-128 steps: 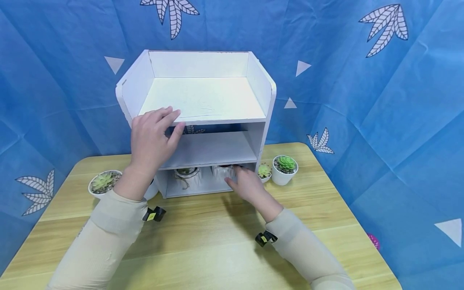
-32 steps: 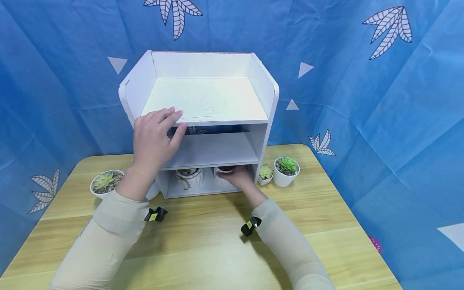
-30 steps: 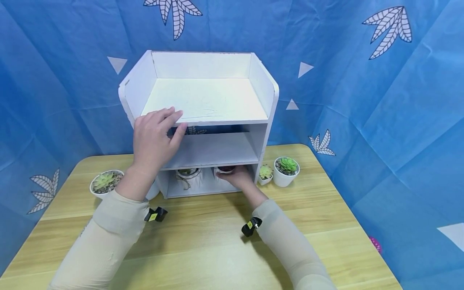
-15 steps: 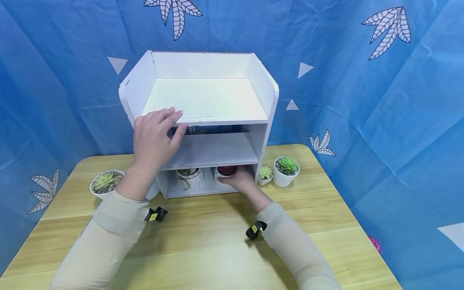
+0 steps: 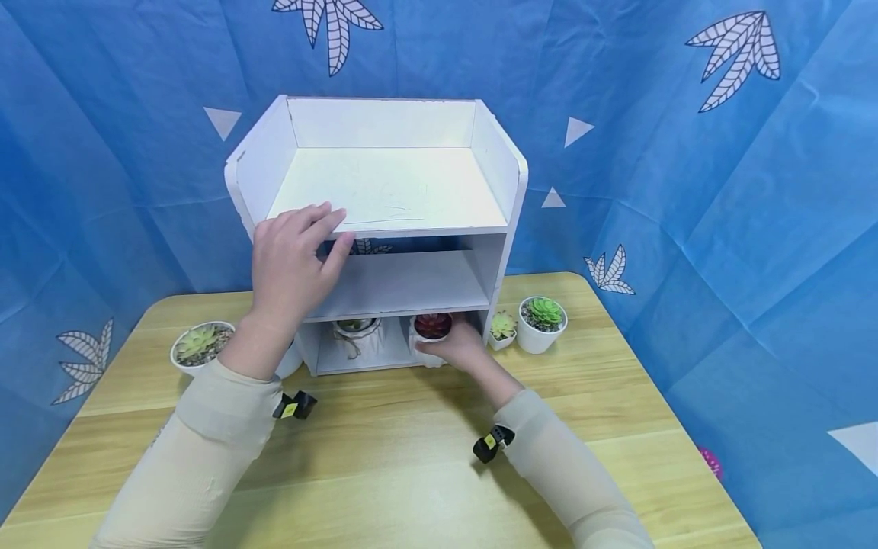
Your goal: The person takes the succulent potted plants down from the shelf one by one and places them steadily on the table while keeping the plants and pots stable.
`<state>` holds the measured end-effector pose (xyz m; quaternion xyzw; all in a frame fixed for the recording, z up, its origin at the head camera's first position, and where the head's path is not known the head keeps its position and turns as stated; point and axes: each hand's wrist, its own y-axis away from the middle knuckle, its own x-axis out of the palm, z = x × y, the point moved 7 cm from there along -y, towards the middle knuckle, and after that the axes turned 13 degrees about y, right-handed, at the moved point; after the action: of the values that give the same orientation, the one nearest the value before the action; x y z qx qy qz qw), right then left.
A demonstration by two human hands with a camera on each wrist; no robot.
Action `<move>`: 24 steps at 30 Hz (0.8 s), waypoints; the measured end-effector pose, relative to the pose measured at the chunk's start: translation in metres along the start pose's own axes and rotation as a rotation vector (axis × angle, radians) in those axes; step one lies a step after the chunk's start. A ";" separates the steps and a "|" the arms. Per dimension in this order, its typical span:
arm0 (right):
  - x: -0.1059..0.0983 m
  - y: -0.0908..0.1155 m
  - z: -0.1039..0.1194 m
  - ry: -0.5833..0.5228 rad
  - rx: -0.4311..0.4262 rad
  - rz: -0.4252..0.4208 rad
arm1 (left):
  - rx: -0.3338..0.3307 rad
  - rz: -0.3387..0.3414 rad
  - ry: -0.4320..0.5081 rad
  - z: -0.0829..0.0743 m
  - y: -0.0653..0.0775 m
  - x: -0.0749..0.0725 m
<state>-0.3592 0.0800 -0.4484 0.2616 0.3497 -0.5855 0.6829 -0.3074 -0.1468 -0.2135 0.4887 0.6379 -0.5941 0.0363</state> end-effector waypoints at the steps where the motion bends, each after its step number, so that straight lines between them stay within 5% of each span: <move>1: -0.001 0.001 0.000 -0.001 -0.001 -0.002 | 0.001 -0.001 0.001 0.000 0.000 0.000; 24: -0.016 0.019 0.007 0.122 -0.003 -0.006 | 0.002 -0.003 0.004 0.000 0.000 -0.001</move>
<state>-0.3399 0.0877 -0.4324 0.2946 0.3922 -0.5701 0.6590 -0.3075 -0.1472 -0.2130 0.4888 0.6382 -0.5938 0.0338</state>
